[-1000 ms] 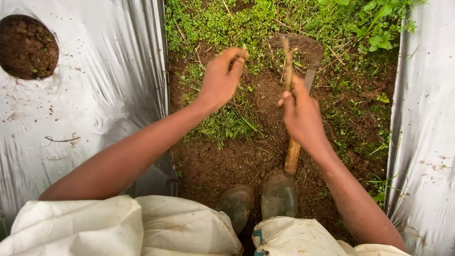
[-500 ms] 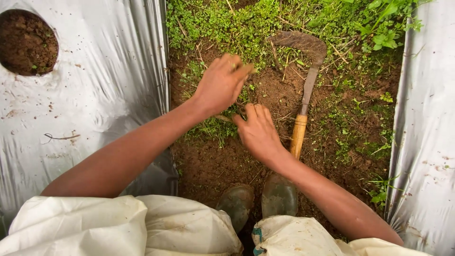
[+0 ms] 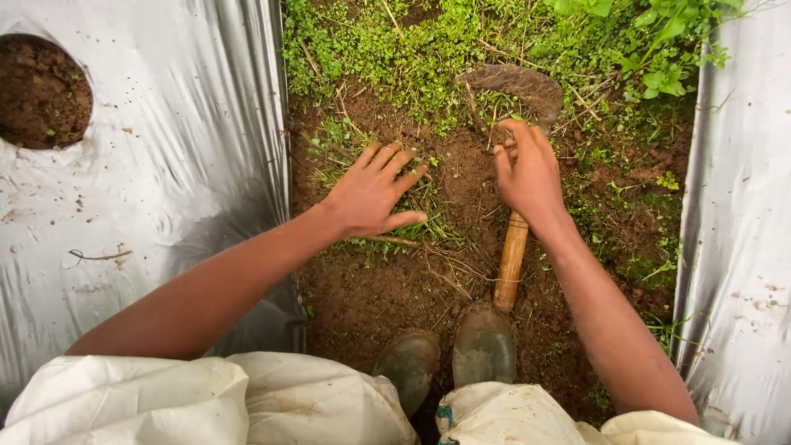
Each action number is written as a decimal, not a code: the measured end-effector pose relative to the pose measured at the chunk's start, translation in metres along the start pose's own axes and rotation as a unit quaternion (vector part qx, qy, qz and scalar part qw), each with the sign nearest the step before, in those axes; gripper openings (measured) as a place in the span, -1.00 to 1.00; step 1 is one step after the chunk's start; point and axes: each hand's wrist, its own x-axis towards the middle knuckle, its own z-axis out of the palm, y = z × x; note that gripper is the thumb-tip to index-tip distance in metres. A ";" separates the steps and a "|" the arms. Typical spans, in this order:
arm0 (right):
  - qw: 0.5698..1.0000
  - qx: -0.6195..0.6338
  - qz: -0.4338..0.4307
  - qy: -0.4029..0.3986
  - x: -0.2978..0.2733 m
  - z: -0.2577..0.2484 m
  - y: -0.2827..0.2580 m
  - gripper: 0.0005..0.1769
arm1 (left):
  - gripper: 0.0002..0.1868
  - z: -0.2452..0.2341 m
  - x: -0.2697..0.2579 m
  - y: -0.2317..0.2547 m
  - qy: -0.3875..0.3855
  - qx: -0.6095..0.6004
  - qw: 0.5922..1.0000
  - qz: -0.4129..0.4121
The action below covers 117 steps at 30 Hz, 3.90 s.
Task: The person weeds a garden bed by hand and with a hoe, removing small plants from the soil between rows of leafy greens growing in plastic mulch. The person gathers the weeds and discards them along the path.
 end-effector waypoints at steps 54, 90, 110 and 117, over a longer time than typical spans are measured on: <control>0.849 0.526 0.014 -0.046 -0.036 -0.043 -0.088 -0.61 | -0.84 -0.035 0.030 0.011 0.259 -0.424 0.868 -0.001; 0.985 -0.027 -0.151 0.082 -0.024 0.008 -0.059 -0.89 | -0.86 -0.043 0.027 0.019 0.209 -0.093 0.967 -0.109; 0.979 0.033 -0.111 -0.169 -0.056 0.042 -0.080 -0.51 | -0.56 -0.022 0.009 -0.017 0.264 -0.286 0.903 -0.182; 0.988 -0.132 0.075 0.020 -0.063 0.001 -0.010 -0.59 | -0.43 0.040 -0.010 -0.001 0.028 0.023 0.999 -0.019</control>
